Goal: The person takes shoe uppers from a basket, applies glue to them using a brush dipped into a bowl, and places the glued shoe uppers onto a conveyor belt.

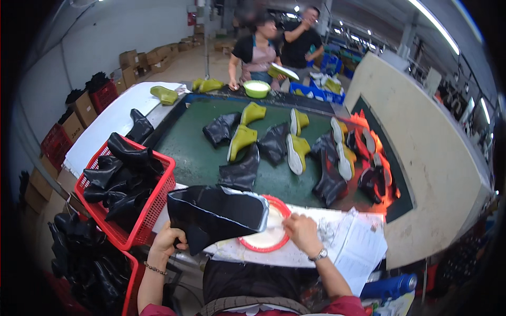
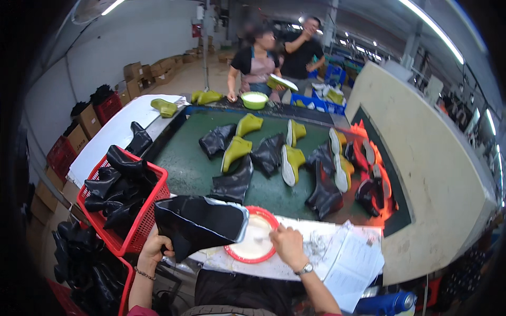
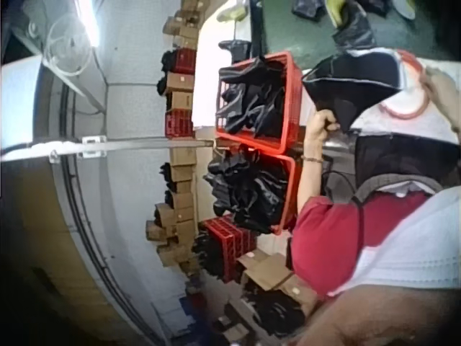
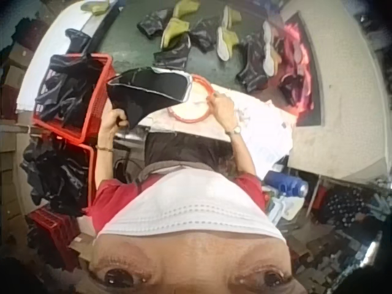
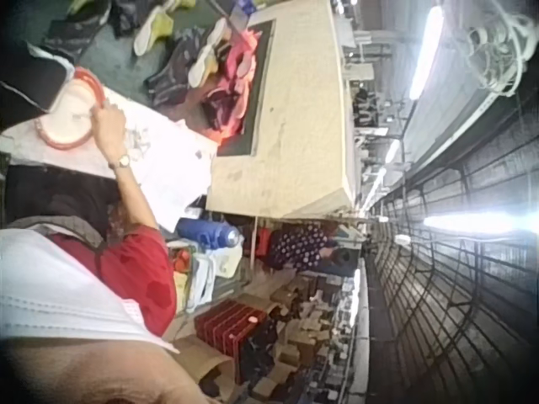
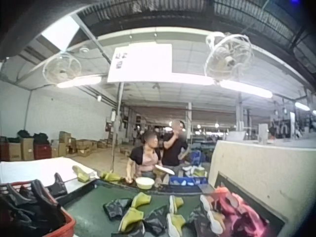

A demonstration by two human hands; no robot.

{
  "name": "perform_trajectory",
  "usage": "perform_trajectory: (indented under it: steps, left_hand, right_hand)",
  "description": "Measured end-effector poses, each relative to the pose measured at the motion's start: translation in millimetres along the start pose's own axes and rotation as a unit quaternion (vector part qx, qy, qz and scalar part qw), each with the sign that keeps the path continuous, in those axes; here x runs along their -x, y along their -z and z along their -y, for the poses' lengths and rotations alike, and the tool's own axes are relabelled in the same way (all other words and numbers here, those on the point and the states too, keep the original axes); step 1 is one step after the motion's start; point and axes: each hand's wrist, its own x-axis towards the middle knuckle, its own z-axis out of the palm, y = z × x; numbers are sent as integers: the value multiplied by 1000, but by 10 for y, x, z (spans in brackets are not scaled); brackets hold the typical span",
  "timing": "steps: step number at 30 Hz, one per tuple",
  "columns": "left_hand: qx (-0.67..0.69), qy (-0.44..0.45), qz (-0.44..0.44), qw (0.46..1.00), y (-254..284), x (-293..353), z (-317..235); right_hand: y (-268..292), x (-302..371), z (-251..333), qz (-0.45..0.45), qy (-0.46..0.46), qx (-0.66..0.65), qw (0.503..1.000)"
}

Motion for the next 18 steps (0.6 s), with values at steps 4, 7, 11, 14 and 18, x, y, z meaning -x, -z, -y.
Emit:
perform_trajectory:
  steps: [4, 7, 11, 14, 18]
  left_hand:
    - [-24, 28, 9, 999, 95, -29, 123]
    - [21, 46, 64, 997, 224, -75, 209]
    - [31, 57, 39, 997, 278, -166, 264]
    - [23, 61, 59, 996, 258, -97, 289]
    - [27, 81, 67, 994, 97, -31, 145]
  right_hand:
    - [90, 61, 15, -18, -26, -24, 999]
    - [161, 114, -46, -73, -50, -73, 993]
    - [177, 224, -140, -44, -103, -90, 990]
    - [295, 354, -99, -96, -145, -153, 973]
    - [115, 431, -195, -6, -152, -138, 979]
